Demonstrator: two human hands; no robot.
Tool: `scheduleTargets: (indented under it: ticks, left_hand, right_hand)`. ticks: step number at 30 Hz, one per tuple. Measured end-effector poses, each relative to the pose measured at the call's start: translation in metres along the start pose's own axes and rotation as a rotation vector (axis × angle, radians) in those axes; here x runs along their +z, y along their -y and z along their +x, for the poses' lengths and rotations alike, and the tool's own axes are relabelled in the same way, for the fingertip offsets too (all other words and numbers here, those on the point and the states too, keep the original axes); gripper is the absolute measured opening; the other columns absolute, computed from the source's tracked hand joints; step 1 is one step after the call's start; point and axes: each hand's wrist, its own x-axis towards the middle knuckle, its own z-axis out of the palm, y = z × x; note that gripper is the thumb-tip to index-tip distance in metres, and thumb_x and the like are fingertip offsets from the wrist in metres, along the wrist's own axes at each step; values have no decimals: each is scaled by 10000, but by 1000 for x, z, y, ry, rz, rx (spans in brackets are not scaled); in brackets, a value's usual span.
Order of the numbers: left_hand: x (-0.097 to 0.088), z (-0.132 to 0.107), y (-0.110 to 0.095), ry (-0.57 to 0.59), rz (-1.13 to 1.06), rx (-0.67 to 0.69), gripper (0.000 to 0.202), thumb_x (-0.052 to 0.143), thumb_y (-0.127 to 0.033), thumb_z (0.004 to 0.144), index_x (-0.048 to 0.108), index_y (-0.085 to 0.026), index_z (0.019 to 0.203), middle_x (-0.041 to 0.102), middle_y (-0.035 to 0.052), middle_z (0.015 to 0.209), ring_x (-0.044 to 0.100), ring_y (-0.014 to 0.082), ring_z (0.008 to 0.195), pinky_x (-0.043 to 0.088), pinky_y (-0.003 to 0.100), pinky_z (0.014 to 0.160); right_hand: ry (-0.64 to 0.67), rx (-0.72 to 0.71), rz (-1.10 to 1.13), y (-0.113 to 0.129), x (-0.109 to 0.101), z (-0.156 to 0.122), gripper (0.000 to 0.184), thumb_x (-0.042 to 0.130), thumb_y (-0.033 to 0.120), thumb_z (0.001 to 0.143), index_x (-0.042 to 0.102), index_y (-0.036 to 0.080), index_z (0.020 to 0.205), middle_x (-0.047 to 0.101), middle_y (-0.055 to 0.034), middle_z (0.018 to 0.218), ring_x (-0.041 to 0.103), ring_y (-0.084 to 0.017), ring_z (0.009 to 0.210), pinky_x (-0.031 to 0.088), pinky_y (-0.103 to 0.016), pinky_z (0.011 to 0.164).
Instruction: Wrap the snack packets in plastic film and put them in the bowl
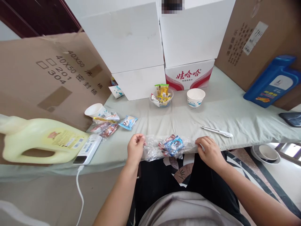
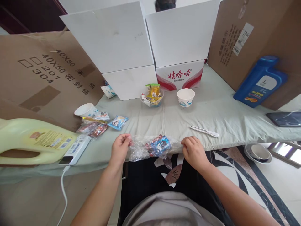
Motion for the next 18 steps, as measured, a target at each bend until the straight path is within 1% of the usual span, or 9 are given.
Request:
scheduleTargets:
  ticks: [2,3,4,6,7,9,13,16,18]
  left_hand:
    - [0,-2,-11,-161,27,145,181,562,-300,818,578,-174,947,618,20,778,602,149,671,505,281,654]
    - [1,-6,-18,-178,50,274,163,566,-276,824,582,-180,954,623,29,817,601,149,711,503,279,680]
    - [2,-12,-25,-129,67,412,130,559,-249,837,588,-187,948,628,31,833,599,148,738,501,276,701]
    - [6,-25,-38,124,92,619,95,518,-201,877,604,-199,920,649,28,827,605,148,766,500,274,733]
    - [10,-29,-42,251,123,662,122,494,-186,894,614,-202,913,665,29,836,614,155,794,501,282,759]
    - [21,-31,-46,395,247,612,201,443,-166,917,638,-202,944,692,45,915,630,186,884,499,318,823]
    - [36,-19,-48,505,510,309,278,416,-173,924,658,-213,1054,681,65,1065,646,217,936,494,335,818]
    - [40,-12,-56,577,568,203,263,472,-352,935,660,-224,1067,670,64,1056,647,225,927,483,328,801]
    - [43,-12,-64,600,594,178,378,504,-511,899,663,-207,1056,659,84,1043,635,251,944,474,347,811]
  right_hand:
    - [-53,-24,14,7,-4,1,233,454,47,820,582,189,953,633,-77,955,571,-226,934,477,-392,826]
    - [-69,-62,35,11,-7,2,253,460,39,818,588,188,977,633,-82,985,567,-227,968,478,-396,849]
    - [-60,-120,64,15,-8,3,267,463,31,817,593,187,990,635,-82,997,564,-226,988,481,-396,863]
    - [34,-256,119,22,-7,7,270,457,20,820,601,183,979,648,-71,961,569,-216,986,493,-381,868]
    - [100,-303,129,24,-4,10,270,445,18,822,606,179,967,654,-68,938,577,-211,972,502,-368,858]
    - [216,-302,94,23,6,18,295,415,17,822,621,170,968,665,-72,933,600,-203,945,521,-339,823]
    - [324,-53,-60,9,32,37,394,403,63,866,598,167,1192,642,-100,1171,647,-184,952,536,-296,795]
    - [373,38,-126,2,47,45,407,406,164,937,536,165,1323,594,-116,1295,639,-205,1042,526,-315,865]
    - [392,40,-159,0,53,45,410,396,195,955,531,162,1341,600,-116,1300,624,-222,1078,513,-338,905]
